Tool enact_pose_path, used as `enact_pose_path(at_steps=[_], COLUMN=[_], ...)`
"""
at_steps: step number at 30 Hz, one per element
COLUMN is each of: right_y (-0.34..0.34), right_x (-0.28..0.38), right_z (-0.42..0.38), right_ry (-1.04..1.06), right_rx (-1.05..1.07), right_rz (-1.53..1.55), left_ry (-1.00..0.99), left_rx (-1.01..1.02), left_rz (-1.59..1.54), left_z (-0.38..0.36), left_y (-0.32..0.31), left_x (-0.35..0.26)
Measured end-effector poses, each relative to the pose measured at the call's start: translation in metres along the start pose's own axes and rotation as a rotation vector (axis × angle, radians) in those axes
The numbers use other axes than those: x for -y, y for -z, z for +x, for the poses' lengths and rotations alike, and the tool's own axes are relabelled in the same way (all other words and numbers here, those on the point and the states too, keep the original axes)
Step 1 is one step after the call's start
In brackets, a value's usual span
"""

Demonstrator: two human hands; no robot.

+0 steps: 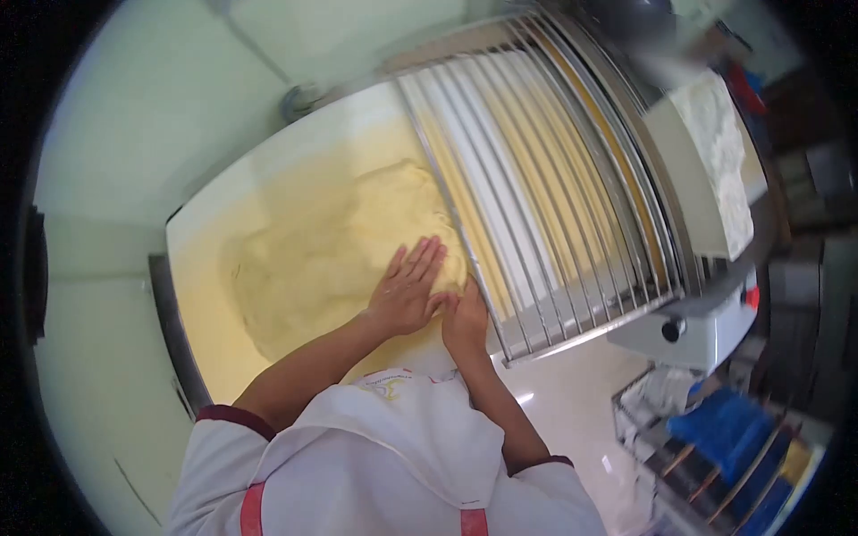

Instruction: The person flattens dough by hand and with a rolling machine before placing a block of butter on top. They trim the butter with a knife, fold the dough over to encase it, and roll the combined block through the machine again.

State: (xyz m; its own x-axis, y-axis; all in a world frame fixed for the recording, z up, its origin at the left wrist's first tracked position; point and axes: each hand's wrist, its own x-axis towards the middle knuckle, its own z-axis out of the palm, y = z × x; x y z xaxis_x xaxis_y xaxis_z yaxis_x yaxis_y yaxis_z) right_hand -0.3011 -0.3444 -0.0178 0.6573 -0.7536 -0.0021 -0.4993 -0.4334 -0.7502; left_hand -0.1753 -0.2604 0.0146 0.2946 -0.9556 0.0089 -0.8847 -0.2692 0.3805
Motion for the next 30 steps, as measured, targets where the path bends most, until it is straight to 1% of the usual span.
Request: enact_pose_path(at_steps=[2,3,6,7,10,12,13,14,16,17,20,21,23,26,27,28,30], right_y=[0.021,0.034,0.036,0.027,-0.004,-0.016,-0.02,-0.023,-0.026,-0.026,-0.03,-0.041,-0.076,-0.111,-0.115,-0.114,-0.112], right_x=[0.022,0.031,0.037,0.047,0.053,0.063,0.063,0.059,0.058,0.059,0.085,0.093,0.117,0.123,0.122,0.119,0.133], right_z=[-0.014,-0.02,0.01,0.029,0.076,0.089,0.083,0.078,0.084,0.089,0.083,0.079,0.083,0.09,0.088,0.087,0.086], right_ry=[0.204,0.16,0.678,0.564,0.694,0.635,0.593,0.589,0.607,0.537,0.609,0.709,0.906,0.789,0.782,0.772,0.756], right_rx=[-0.03,0.14,0.238,0.341,0.386,0.379,0.383,0.383,0.351,0.436,0.388,0.43,0.496,0.477,0.488,0.501,0.483], right_rz=[-0.081,-0.057,-0.075,-0.227,-0.492,-0.588,-0.633,-0.646,-0.67,-0.661,-0.642,-0.636,-0.613,-0.621,-0.621,-0.626,-0.659], left_ry=[-0.033,-0.018,0.311,0.39,0.453,0.458,0.458,0.453,0.442,0.431,0.619,0.618,0.641,0.647,0.649,0.625,0.551], left_rx=[-0.021,-0.012,-0.126,-0.087,-0.04,-0.103,-0.111,-0.124,-0.107,-0.103,-0.233,-0.184,-0.201,-0.205,-0.191,-0.192,-0.24], left_rz=[-0.037,-0.162,-0.061,-0.016,0.094,0.084,0.058,0.038,-0.102,-0.17,-0.05,0.036,0.062,0.082,0.075,-0.005,-0.113], left_z=[-0.005,-0.012,-0.059,-0.075,-0.085,-0.078,-0.079,-0.083,-0.094,-0.099,-0.135,-0.14,-0.136,-0.128,-0.134,-0.144,-0.154], left_y=[0.001,0.003,0.018,0.015,0.003,0.0,0.001,0.003,0.012,0.018,0.021,0.015,0.016,0.017,0.013,0.009,0.024], left_x=[0.005,0.009,0.006,0.009,0.005,0.005,0.005,0.006,0.012,0.018,0.037,0.037,0.037,0.045,0.042,0.036,0.048])
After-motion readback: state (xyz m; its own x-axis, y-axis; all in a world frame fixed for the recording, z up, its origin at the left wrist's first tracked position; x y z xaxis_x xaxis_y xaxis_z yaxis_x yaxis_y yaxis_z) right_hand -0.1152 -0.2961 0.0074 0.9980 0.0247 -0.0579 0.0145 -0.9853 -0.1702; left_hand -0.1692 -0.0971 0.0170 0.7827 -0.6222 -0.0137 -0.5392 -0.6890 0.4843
